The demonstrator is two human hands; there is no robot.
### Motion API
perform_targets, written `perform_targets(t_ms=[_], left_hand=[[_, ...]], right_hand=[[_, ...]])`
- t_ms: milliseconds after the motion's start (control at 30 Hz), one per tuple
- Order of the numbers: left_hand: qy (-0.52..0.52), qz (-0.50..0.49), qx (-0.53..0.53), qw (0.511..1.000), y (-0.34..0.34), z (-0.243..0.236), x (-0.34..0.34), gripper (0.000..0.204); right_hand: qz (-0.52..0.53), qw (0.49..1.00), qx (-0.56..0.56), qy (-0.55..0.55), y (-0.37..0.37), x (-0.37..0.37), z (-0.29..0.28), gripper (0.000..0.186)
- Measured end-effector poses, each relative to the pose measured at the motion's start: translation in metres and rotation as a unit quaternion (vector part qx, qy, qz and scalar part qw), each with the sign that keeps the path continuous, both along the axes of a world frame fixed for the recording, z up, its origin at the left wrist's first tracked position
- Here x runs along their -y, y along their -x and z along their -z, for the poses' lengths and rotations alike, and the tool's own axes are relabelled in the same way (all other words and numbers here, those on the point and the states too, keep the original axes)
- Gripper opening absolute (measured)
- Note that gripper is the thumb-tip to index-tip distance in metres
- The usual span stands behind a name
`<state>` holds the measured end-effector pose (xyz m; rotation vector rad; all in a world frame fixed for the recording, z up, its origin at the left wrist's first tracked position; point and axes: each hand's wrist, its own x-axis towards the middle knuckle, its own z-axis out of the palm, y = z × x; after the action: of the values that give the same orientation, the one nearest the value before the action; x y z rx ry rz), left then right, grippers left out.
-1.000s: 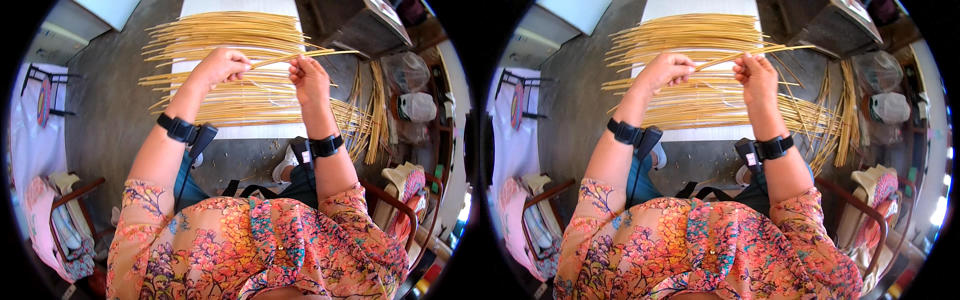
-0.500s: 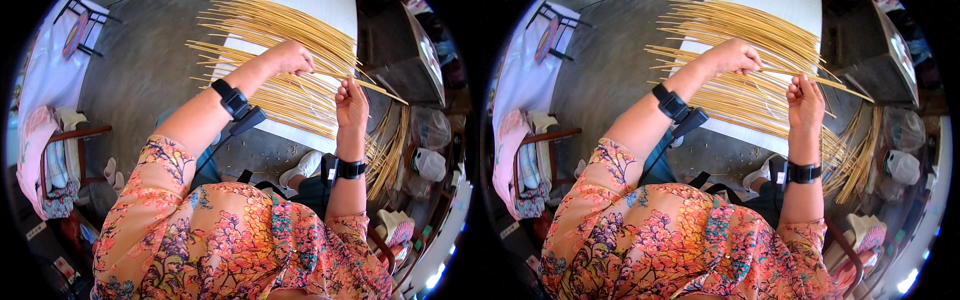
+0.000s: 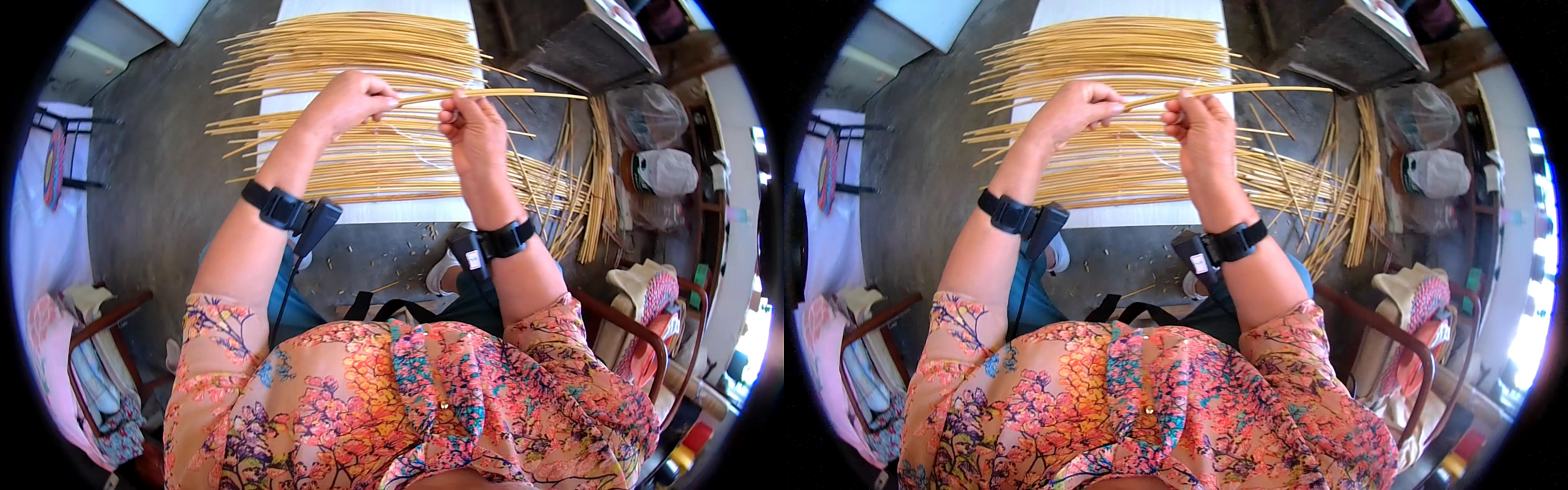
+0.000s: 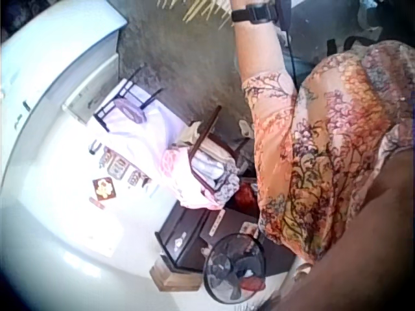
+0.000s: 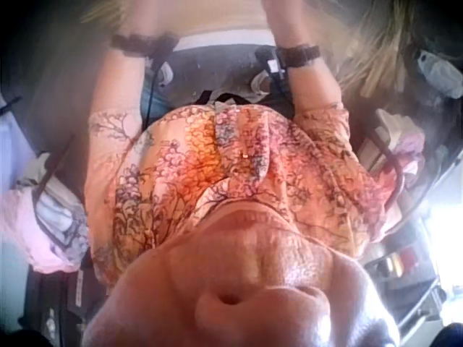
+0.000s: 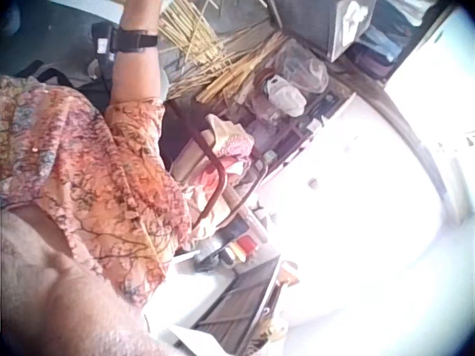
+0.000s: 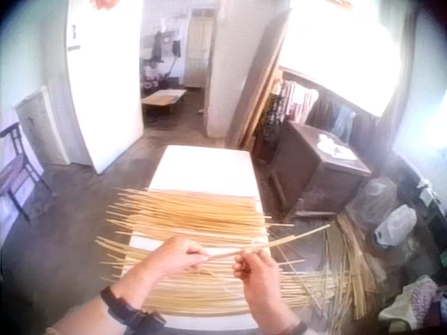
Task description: The person ties long bamboo strips together using a needle and string, wrapping the string around a group of strips and then individually around one strip to secure them in a row.
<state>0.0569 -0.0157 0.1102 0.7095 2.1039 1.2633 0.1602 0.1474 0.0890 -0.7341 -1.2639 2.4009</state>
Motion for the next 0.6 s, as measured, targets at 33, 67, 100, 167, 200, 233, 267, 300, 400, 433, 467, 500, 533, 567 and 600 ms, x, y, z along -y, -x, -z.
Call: perform_targets(t_ms=[33, 67, 100, 167, 200, 233, 267, 300, 400, 433, 467, 500, 533, 567, 600], left_hand=[[0.016, -0.014, 0.005, 1.000, -0.001, -0.002, 0.000, 0.017], [0.013, -0.016, 0.010, 1.000, 0.000, -0.001, -0.001, 0.017], [0.010, -0.019, 0.016, 1.000, 0.000, 0.001, -0.002, 0.017], [0.005, -0.023, 0.023, 0.999, 0.000, 0.003, 0.000, 0.017], [-0.002, -0.020, 0.022, 1.000, 0.001, 0.003, -0.002, 0.017], [-0.005, -0.021, 0.022, 1.000, 0.001, 0.004, 0.001, 0.017], [-0.016, -0.023, 0.029, 0.999, 0.003, 0.007, 0.002, 0.016], [-0.026, -0.025, 0.036, 0.999, 0.004, 0.012, 0.001, 0.016], [-0.032, -0.061, 0.055, 0.996, 0.005, 0.012, 0.002, 0.016], [-0.031, -0.078, 0.062, 0.995, 0.004, 0.010, 0.002, 0.016], [-0.055, -0.085, 0.095, 0.990, 0.004, 0.005, 0.004, 0.015], [-0.059, -0.085, 0.104, 0.989, 0.005, 0.005, 0.006, 0.015], [-0.065, -0.083, 0.115, 0.988, 0.007, 0.006, 0.006, 0.015], [-0.071, -0.080, 0.125, 0.986, 0.008, 0.007, 0.006, 0.015], [-0.075, -0.079, 0.136, 0.985, 0.008, 0.007, 0.006, 0.015]], right_hand=[[-0.006, 1.000, -0.002, 0.011, 0.000, 0.001, 0.001, 0.010], [-0.005, 1.000, 0.002, 0.008, -0.001, 0.002, -0.001, 0.010], [-0.005, 1.000, 0.006, 0.005, -0.002, 0.002, -0.002, 0.010], [-0.010, 1.000, 0.017, 0.000, -0.003, 0.004, -0.002, 0.010], [-0.011, 1.000, 0.022, -0.006, -0.002, 0.002, -0.001, 0.010], [-0.016, 0.999, 0.027, -0.008, -0.002, 0.004, 0.000, 0.010], [-0.018, 0.999, 0.026, -0.012, -0.003, 0.005, 0.001, 0.010], [-0.027, 0.999, 0.016, -0.011, -0.004, 0.004, 0.002, 0.009], [-0.045, 0.998, 0.052, -0.018, -0.007, 0.007, 0.000, 0.010], [-0.071, 0.995, 0.058, -0.042, -0.009, 0.011, -0.002, 0.011], [-0.097, 0.991, 0.065, -0.066, -0.011, 0.015, -0.007, 0.011], [-0.123, 0.986, 0.071, -0.090, -0.013, 0.019, -0.011, 0.011], [-0.152, 0.980, 0.072, -0.107, -0.015, 0.022, -0.015, 0.012], [-0.175, 0.974, 0.077, -0.121, -0.015, 0.024, -0.017, 0.011], [-0.197, 0.968, 0.082, -0.135, -0.016, 0.026, -0.018, 0.011]])
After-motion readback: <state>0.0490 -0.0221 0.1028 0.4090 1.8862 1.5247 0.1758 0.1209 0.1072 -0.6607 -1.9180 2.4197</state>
